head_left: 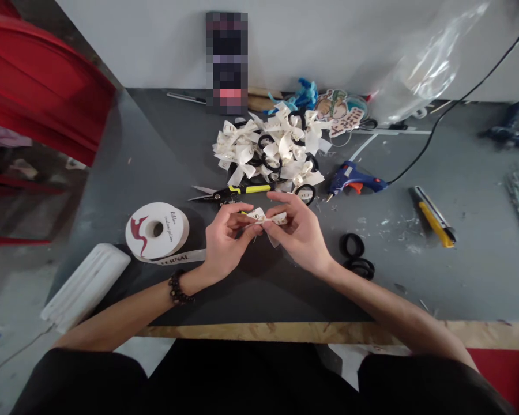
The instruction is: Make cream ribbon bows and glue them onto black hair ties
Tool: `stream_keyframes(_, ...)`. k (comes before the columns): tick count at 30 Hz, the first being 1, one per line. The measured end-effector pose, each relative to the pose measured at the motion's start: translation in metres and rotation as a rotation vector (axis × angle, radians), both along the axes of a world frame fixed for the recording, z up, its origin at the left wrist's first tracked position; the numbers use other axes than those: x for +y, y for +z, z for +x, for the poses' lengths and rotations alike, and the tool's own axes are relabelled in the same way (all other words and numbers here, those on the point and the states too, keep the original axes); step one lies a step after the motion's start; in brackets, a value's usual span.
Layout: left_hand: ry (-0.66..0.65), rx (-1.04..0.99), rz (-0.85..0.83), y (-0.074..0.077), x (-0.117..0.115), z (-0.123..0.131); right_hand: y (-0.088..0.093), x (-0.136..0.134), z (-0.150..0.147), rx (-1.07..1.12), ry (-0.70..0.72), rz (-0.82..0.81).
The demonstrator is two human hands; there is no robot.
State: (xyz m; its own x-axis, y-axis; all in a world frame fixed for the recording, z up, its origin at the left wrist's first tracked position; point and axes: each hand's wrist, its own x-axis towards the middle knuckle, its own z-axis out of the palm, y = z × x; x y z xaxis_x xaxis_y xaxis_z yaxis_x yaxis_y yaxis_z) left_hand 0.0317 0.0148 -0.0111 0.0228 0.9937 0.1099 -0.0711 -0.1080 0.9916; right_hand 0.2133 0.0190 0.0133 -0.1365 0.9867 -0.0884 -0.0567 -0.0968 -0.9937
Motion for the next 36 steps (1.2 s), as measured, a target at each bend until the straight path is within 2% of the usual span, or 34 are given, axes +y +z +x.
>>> stream_keyframes(4,-0.042,-0.05,-0.026,-0.003,-0.002,0.001,-0.002,0.001,-0.002,0.084,-0.026,-0.097)
stream_keyframes(9,-0.004,-0.033,0.019,-0.005,-0.004,0.003,-0.004,0.003,-0.003,0.16,-0.069,-0.173)
stream_keyframes(15,0.009,-0.032,0.071,0.0,-0.002,0.001,-0.002,0.006,0.0,0.125,-0.071,-0.134)
stream_keyframes(18,0.036,-0.03,0.096,0.0,-0.001,-0.001,0.001,0.004,0.002,0.078,-0.006,-0.126)
stream_keyframes(21,0.06,-0.024,0.044,-0.002,0.001,-0.001,0.0,0.002,0.001,0.008,0.05,-0.089)
stream_keyframes(24,0.14,-0.047,0.0,-0.007,0.005,-0.001,-0.003,0.002,0.0,-0.034,0.081,-0.034)
stream_keyframes(27,0.194,-0.086,-0.019,-0.012,0.01,-0.002,-0.005,0.003,0.001,-0.043,0.105,-0.046)
stream_keyframes(32,0.153,-0.198,-0.096,-0.016,0.012,-0.003,-0.003,0.004,0.003,-0.123,0.114,-0.019)
stream_keyframes(36,0.122,-0.2,-0.094,-0.017,0.008,-0.003,0.003,0.003,0.004,-0.168,0.113,0.017)
